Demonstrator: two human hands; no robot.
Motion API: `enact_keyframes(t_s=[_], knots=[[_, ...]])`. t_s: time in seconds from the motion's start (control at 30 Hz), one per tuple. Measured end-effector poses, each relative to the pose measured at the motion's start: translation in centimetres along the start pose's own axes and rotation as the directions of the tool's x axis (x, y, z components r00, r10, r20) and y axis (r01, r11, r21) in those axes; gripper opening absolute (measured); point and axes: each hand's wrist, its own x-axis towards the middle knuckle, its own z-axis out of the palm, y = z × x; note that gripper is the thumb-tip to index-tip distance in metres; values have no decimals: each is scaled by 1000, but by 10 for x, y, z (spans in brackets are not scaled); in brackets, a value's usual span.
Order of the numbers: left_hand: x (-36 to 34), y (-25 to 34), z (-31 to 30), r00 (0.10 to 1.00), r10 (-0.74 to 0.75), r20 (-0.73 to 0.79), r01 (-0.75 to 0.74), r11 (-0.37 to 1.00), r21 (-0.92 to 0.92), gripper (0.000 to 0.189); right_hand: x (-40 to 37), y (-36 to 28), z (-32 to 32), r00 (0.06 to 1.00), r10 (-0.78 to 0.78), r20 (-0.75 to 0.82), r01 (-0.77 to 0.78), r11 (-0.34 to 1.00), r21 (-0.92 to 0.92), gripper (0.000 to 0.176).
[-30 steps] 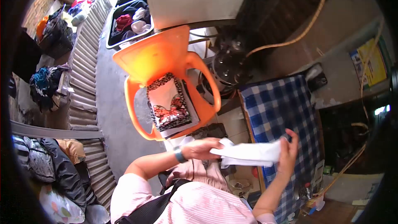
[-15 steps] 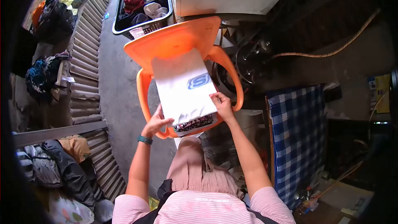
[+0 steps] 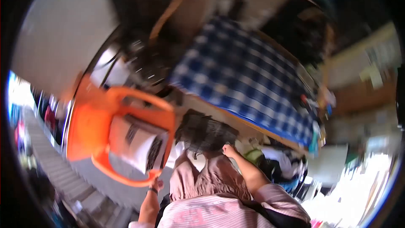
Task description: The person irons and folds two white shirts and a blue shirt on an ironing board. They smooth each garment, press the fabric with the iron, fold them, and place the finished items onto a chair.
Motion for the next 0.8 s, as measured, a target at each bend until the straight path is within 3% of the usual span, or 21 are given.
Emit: enact_keyframes(t_s=[0.03,0.07,0.1,0.13,0.17,0.2,0.23,0.27,0.33,0.37,0.43,0.47,0.5,0.53,0.57,0.6,0.63,0.67,0.7,0.73,0.8], knots=[[-2,14,-3,932,-236,274,229,972,59,40,-14,27,-7,992,129,14,-128,988,-86,14],[-18,30,23,826,-264,498,98,938,333,24,-27,50,-9,976,171,-137,-169,985,25,13],[-14,34,31,937,-250,245,72,824,562,23,-31,70,-6,937,307,-165,-293,950,106,14],[-13,44,52,973,-212,95,81,693,716,23,-35,95,-2,954,176,-242,-159,983,86,14],[-15,57,78,979,-203,36,84,552,830,23,-39,109,2,913,269,-305,-200,950,240,11],[-14,67,106,981,-192,8,73,411,909,22,-55,112,-12,868,162,-469,-35,963,268,6],[-14,76,140,983,-182,-14,65,277,959,22,-69,117,-28,889,258,-377,-92,910,405,16],[-12,82,173,985,-169,-27,53,151,987,22,-88,115,-45,849,246,-467,-5,889,459,16],[-12,91,239,991,-132,-35,25,-76,997,22,-109,129,-63,680,237,-694,-7,948,317,18],[-12,91,274,994,-107,-32,13,-173,985,22,-124,138,-73,656,279,-701,-26,937,349,18],[-13,86,340,998,-58,-27,5,-339,941,22,-157,160,-89,389,413,-823,-130,910,394,25],[-13,78,369,999,-37,-21,5,-407,914,22,-174,177,-88,305,510,-804,-282,855,435,24],[-17,68,401,999,-28,-26,11,-443,897,22,-190,199,-85,131,528,-839,-361,814,456,21],[-20,54,434,986,-111,122,-163,-539,826,27,-204,222,-83,-73,591,-803,-407,717,565,21],[-22,39,466,944,-212,253,-330,-609,721,33,-220,246,-78,-211,620,-756,-629,505,591,24],[-24,26,495,873,-325,363,-485,-648,587,39,-238,271,-71,-394,626,-673,-554,423,717,28],[-29,9,514,772,-326,545,-618,-586,525,40,-253,296,-63,-594,598,-538,-469,286,835,28],[-38,-13,528,636,-314,705,-736,-520,433,41,-271,316,-62,-726,534,-433,-454,101,885,35],[-50,-34,547,636,-323,701,-735,-532,421,41,-281,346,-43,-807,482,-341,-437,-99,894,47],[-66,-54,566,612,-342,713,-758,-511,406,41,-298,357,-50,-831,538,-143,-306,-226,925,54],[-101,-92,594,586,-362,725,-779,-496,383,41,-321,382,-50,-703,704,99,-302,-422,855,52]])
